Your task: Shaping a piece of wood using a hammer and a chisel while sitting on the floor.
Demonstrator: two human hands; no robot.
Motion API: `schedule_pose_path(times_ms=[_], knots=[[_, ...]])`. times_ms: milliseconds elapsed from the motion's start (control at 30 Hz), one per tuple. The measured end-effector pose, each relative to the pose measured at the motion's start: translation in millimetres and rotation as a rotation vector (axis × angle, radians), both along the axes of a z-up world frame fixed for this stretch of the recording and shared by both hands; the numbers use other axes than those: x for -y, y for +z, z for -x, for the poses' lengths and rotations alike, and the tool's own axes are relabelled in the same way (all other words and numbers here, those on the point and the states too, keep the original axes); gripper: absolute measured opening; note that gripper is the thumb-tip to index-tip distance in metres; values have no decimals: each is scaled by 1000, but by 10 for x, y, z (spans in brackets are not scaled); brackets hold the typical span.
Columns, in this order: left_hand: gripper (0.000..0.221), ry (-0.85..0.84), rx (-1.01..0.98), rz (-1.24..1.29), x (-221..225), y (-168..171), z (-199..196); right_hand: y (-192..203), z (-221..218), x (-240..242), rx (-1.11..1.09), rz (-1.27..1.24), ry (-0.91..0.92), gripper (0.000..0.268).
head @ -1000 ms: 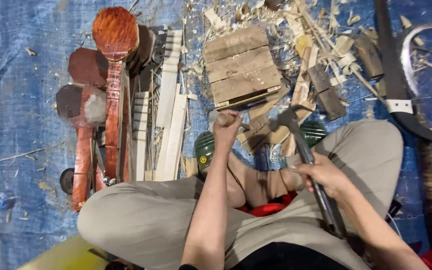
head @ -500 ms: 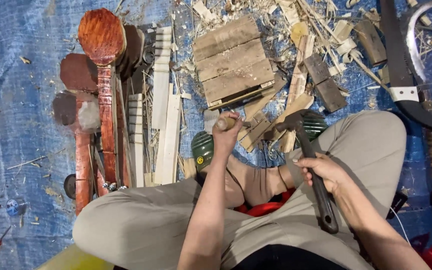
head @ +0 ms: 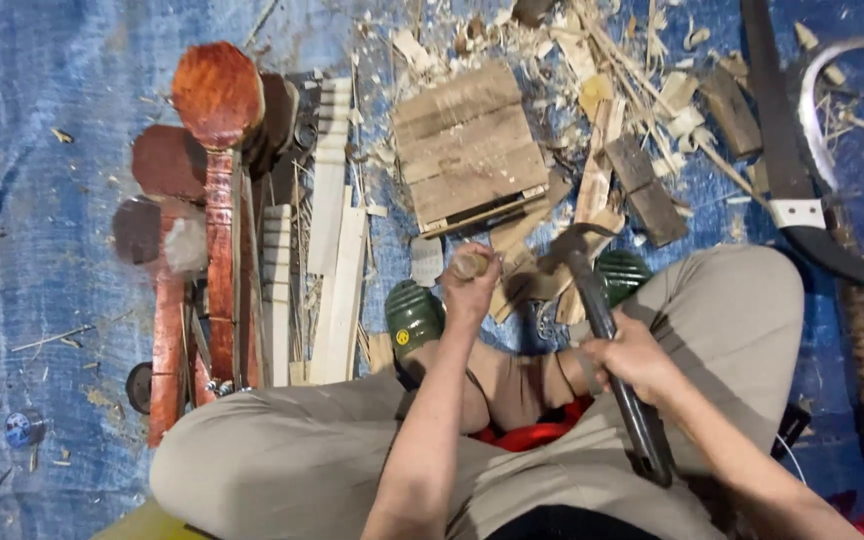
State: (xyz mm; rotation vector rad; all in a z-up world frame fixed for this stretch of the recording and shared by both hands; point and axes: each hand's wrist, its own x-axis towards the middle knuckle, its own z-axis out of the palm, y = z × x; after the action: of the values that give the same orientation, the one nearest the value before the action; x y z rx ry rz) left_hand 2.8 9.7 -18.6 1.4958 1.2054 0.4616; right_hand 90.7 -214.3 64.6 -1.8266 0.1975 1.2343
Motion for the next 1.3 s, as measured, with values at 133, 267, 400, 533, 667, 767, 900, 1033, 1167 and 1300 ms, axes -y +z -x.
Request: schedule_pose_path(times_ms=[133, 267, 400, 533, 667, 767, 900, 1033, 1167, 1300], knots=[[16, 12, 59, 42, 75, 189, -23, 858, 88, -351, 155, -37, 170, 21], [14, -44, 160, -56, 119, 139, 74, 1448, 310, -399, 597, -243, 330, 37], [29, -33, 147, -84, 146, 1, 103, 1303, 290, -452, 1088, -321, 715, 60], [24, -127, 11, 95, 87, -107, 93, 345, 100, -439, 631, 341, 846, 41], [22, -111, -2, 94, 42, -637, 96, 688, 200, -485, 607, 240, 745, 35], [11, -83, 14, -11, 13, -643, -21, 1253, 283, -541, 657, 54, 507, 28], [20, -100, 83, -94, 103, 186, 5, 1936, 451, -506, 966, -495, 128, 18], [35, -79, 18, -80, 154, 298, -22, 1309, 281, -418, 1071, -780, 31, 31], [32, -110, 46, 63, 137, 274, -29, 639, 98, -391, 729, 333, 762, 35], [36, -155, 33, 133, 114, 85, -18, 732, 232, -429, 454, 62, 403, 23]])
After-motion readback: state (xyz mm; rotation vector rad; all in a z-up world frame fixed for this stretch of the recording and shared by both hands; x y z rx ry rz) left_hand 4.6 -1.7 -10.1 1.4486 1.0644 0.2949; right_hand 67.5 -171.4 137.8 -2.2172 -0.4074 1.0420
